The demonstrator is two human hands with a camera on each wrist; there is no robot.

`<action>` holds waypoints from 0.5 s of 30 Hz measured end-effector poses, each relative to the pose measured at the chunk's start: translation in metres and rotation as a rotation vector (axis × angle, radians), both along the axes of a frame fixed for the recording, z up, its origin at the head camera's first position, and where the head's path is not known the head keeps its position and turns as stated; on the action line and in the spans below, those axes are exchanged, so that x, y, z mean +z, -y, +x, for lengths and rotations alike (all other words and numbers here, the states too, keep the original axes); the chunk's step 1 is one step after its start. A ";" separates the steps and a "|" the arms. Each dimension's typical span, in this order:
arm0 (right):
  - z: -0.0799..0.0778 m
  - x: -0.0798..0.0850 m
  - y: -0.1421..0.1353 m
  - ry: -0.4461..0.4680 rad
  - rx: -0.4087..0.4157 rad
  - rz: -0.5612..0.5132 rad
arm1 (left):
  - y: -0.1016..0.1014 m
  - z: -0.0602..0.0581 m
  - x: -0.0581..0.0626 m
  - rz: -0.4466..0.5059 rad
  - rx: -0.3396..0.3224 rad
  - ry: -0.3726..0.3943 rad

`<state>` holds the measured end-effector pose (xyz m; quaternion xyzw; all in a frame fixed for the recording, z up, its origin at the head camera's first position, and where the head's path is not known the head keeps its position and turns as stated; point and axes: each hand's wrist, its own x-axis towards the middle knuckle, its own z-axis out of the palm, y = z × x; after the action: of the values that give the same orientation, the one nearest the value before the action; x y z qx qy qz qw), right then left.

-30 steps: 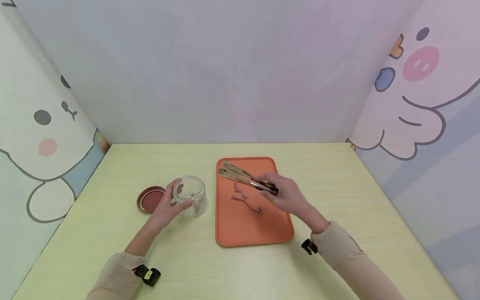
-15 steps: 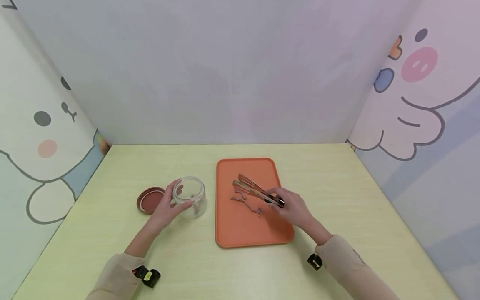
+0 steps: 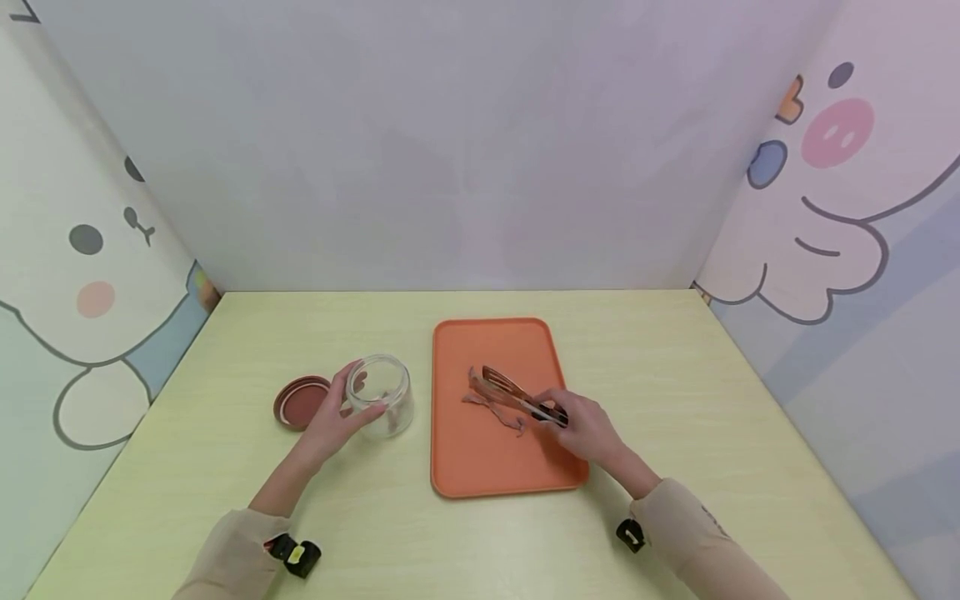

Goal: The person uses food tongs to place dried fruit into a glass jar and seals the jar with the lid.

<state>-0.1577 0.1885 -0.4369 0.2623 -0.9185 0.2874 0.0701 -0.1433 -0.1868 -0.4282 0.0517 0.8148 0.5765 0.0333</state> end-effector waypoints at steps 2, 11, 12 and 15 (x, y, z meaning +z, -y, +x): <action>0.000 -0.001 0.000 0.000 0.001 0.003 | 0.000 0.000 0.000 0.000 0.001 0.001; 0.000 -0.002 0.000 -0.005 -0.001 0.017 | -0.001 0.001 0.000 0.002 -0.004 -0.001; 0.000 -0.002 0.000 -0.006 0.000 0.018 | 0.000 0.001 0.000 0.001 -0.004 -0.002; 0.000 -0.002 0.000 -0.009 0.002 0.025 | 0.000 0.000 0.000 -0.002 -0.003 -0.004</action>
<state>-0.1575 0.1889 -0.4392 0.2654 -0.9215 0.2747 0.0705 -0.1428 -0.1864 -0.4283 0.0539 0.8154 0.5755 0.0324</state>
